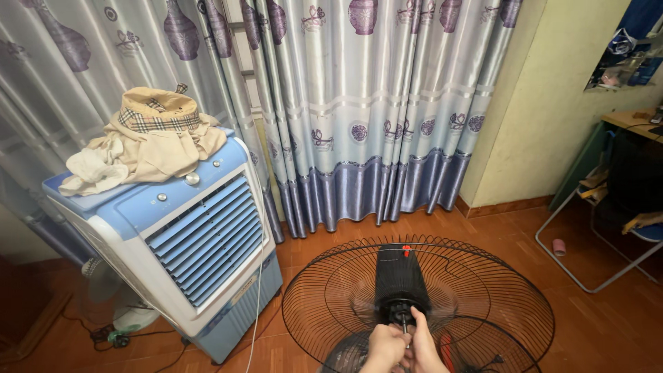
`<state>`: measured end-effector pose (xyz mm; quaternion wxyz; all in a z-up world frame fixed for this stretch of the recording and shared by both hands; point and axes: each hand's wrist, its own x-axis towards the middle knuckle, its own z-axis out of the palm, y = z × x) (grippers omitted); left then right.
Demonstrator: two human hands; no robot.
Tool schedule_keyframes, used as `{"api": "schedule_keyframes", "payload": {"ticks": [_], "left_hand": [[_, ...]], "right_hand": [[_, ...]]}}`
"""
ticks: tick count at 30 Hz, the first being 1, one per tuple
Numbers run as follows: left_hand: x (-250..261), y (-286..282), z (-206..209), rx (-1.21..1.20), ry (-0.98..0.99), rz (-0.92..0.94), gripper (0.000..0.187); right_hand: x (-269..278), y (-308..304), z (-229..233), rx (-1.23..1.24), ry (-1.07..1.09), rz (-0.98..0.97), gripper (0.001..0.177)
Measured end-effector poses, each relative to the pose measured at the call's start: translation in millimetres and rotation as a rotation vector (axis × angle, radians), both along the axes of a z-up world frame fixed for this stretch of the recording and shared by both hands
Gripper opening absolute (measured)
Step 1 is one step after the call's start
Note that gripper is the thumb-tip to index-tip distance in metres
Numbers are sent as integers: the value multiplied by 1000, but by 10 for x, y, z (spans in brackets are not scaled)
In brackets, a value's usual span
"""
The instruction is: The person removes the red fan blade from the motor shaft, then reattaches it by aligning the hub and securing it in place. The hands manipulate the blade and motor hub throughout the process.
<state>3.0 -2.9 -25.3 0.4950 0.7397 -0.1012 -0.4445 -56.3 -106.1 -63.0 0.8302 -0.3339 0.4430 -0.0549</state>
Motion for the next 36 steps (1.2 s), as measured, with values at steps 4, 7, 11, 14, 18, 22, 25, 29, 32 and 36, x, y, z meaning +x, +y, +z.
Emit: {"api": "schedule_keyframes", "payload": {"ticks": [4,7,11,14,18,22,25,29,32,36], "left_hand": [[2,-2,16,36,15,-2,20],[-39,21,16,35,-16,-14,21],[-38,41,20,36,-24,5,21],[-13,52,21,-33,-78,-9,19],[-11,50,7,-54,-60,3,18],[29,11,-19,15,-21,-22,17],[42,0,-95,-35,-90,-26,16],[68,-19,-209,-45,-120,-30,14],[85,-39,-248,-47,-106,-31,13],[80,-40,-262,-51,-96,-17,11]], "right_hand": [[0,-3,3,6,-4,-40,82],[-46,24,14,86,-63,-48,87],[-27,36,25,155,-96,-7,94],[18,-11,-32,244,-102,-104,94],[-1,-76,-255,267,-289,81,98],[36,-141,-421,274,-202,-25,98],[57,-161,-434,278,-198,-39,97],[60,-119,-384,288,-207,-82,97],[64,-76,-347,303,-225,-115,97],[50,-62,-319,302,-227,-134,96]]}}
